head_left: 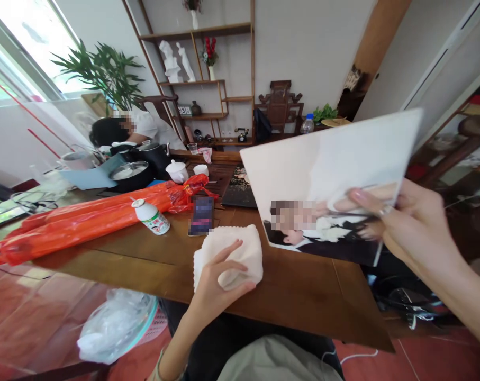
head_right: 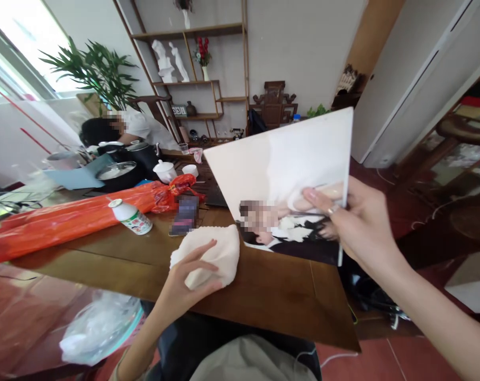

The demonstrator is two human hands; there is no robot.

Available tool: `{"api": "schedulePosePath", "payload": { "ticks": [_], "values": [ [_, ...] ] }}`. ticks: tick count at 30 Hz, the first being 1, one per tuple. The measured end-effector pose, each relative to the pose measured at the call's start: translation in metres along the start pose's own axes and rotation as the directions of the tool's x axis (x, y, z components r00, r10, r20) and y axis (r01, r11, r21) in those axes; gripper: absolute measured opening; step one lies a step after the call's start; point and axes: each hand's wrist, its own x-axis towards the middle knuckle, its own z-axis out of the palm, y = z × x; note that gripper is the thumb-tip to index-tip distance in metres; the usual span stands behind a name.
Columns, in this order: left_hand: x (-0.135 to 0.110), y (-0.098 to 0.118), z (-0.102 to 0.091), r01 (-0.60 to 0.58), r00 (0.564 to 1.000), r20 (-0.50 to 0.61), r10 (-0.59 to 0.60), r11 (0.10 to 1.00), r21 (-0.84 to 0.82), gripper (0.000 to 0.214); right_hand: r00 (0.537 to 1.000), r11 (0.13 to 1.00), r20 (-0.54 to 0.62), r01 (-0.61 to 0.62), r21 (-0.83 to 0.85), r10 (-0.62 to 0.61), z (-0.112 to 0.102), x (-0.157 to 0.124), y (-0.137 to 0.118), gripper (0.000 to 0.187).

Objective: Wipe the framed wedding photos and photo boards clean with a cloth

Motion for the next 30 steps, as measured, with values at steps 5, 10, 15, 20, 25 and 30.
{"api": "schedulePosePath", "payload": {
  "ticks": [5,10,15,20,25,30],
  "values": [
    [0.017,0.009,0.018,0.021,0.972,-0.158,-0.171,0.74,-0.672,0.064,0.941,0.891,0.058,-0.335,0.307,0.334,0.058,0.052,0.037,0.016],
    [0.04,0.016,0.03,0.12,0.973,-0.019,-0.232,0.572,-0.811,0.063,0.757,0.694,0.343,-0.65,0.309,0.556,0.09,0.064,0.069,0.023],
    [0.061,0.01,0.031,0.246,0.908,0.044,-0.416,0.445,-0.861,0.036,0.617,0.603,0.494,-0.769,0.213,0.612,0.111,0.056,0.081,0.022],
    [0.076,-0.001,0.022,0.223,0.851,0.034,-0.523,0.302,-0.927,0.031,0.6,0.631,0.562,-0.757,0.169,0.569,0.12,0.058,0.087,0.025],
    [0.106,-0.001,0.006,0.164,0.844,0.017,-0.536,0.227,-0.96,0.033,0.698,0.742,0.618,-0.616,0.264,0.361,0.117,0.027,0.084,0.06],
    [0.138,-0.005,-0.007,0.145,0.882,0.004,-0.471,0.264,-0.953,0.026,0.677,0.664,0.678,-0.65,0.37,0.285,0.129,-0.01,0.083,0.054]
  ]
}}
